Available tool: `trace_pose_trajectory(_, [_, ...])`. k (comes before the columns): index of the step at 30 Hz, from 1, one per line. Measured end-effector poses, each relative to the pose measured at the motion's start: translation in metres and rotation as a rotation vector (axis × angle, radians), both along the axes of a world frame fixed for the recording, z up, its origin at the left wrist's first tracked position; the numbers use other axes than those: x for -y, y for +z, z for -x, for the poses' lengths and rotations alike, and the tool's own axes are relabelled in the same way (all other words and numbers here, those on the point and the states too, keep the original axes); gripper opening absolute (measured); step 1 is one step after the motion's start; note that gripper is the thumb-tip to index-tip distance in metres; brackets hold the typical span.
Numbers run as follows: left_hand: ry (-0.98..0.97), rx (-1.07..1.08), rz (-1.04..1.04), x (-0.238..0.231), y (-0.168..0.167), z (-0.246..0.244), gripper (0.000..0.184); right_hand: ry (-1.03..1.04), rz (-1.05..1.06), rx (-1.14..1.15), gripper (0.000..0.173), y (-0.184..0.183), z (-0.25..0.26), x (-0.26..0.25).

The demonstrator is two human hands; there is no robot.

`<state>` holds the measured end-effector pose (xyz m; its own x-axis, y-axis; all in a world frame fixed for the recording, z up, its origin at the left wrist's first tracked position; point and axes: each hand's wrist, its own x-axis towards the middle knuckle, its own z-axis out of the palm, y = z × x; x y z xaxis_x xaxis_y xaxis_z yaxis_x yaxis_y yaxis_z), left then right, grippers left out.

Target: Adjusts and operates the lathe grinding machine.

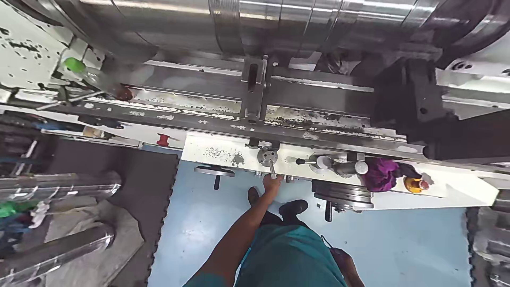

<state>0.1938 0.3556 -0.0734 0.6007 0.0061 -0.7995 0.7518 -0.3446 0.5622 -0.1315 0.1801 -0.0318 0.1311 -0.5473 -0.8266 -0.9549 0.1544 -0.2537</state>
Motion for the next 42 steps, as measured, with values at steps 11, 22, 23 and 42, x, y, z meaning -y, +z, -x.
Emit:
trace_pose_trajectory(11, [-0.07, 0.18, -0.278, 0.002, -0.03, 0.007, 0.047, 0.077, 0.076, 0.196, 0.038, 0.01, -0.028, 0.059])
trace_pose_trajectory(22, [0.484, -0.105, 0.34, -0.01, -0.025, 0.031, 0.034, 0.23, -0.03, -0.027, 0.034, -0.001, 0.002, 0.045])
trace_pose_trajectory(23, [0.45, -0.024, 0.218, -0.013, -0.011, 0.036, 0.039, 0.211, -0.035, -0.017, 0.034, -0.003, 0.001, 0.044])
trace_pose_trajectory(42, [-0.57, 0.306, -0.297, -0.067, 0.09, -0.053, 0.039, 0.25, -0.061, 0.097, 0.033, -0.032, -0.073, 0.044])
